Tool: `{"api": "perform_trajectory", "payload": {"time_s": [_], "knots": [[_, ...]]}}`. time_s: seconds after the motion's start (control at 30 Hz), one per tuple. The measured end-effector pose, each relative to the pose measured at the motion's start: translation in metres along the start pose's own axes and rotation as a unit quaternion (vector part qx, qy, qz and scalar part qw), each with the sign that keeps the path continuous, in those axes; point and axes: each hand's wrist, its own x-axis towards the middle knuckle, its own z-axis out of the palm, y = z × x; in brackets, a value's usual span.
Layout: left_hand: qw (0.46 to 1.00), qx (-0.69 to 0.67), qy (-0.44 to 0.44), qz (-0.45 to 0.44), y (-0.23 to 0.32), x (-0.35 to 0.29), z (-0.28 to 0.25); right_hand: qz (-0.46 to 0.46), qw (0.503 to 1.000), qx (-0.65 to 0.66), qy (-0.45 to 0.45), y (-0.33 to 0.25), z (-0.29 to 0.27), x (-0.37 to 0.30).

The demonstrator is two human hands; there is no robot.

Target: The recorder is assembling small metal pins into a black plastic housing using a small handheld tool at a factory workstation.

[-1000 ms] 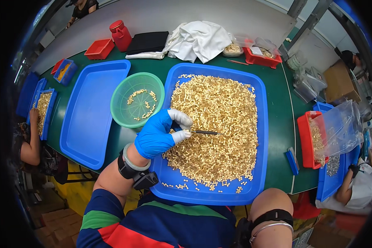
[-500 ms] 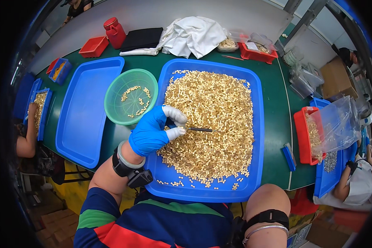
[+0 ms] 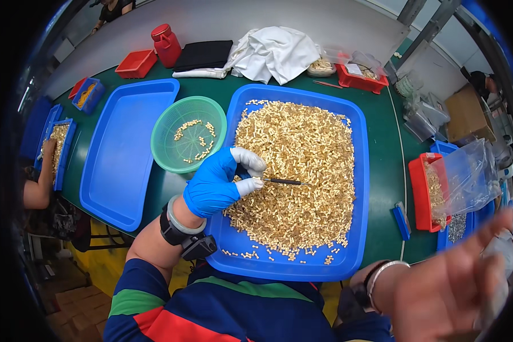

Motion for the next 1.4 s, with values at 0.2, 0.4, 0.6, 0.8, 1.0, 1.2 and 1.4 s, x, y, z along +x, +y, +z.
{"api": "perform_trajectory", "payload": {"time_s": [0.2,0.4,0.6,0.8,1.0,1.2,1.4], "knots": [[0.999,-0.045,0.001,-0.023,0.000,-0.002,-0.002,0.105,0.817,-0.139,-0.550,0.053,0.038,-0.066],[0.999,-0.035,0.003,0.008,-0.002,0.002,0.001,0.182,0.763,-0.129,-0.607,0.070,0.032,-0.082],[0.994,-0.052,0.020,-0.092,0.009,0.002,0.005,0.214,0.793,-0.108,-0.560,0.079,0.029,-0.096],[0.993,0.025,-0.034,-0.107,0.003,0.000,0.000,0.237,0.794,-0.104,-0.551,0.078,0.028,-0.097],[0.999,-0.019,0.020,0.021,0.000,-0.001,0.010,0.221,0.805,-0.096,-0.542,0.078,0.029,-0.099],[0.988,-0.044,-0.040,-0.142,0.005,0.002,0.003,0.226,0.809,-0.096,-0.534,0.079,0.029,-0.102],[0.985,-0.042,-0.007,-0.168,0.005,0.003,0.005,0.246,0.801,-0.093,-0.537,0.081,0.028,-0.104]]}}
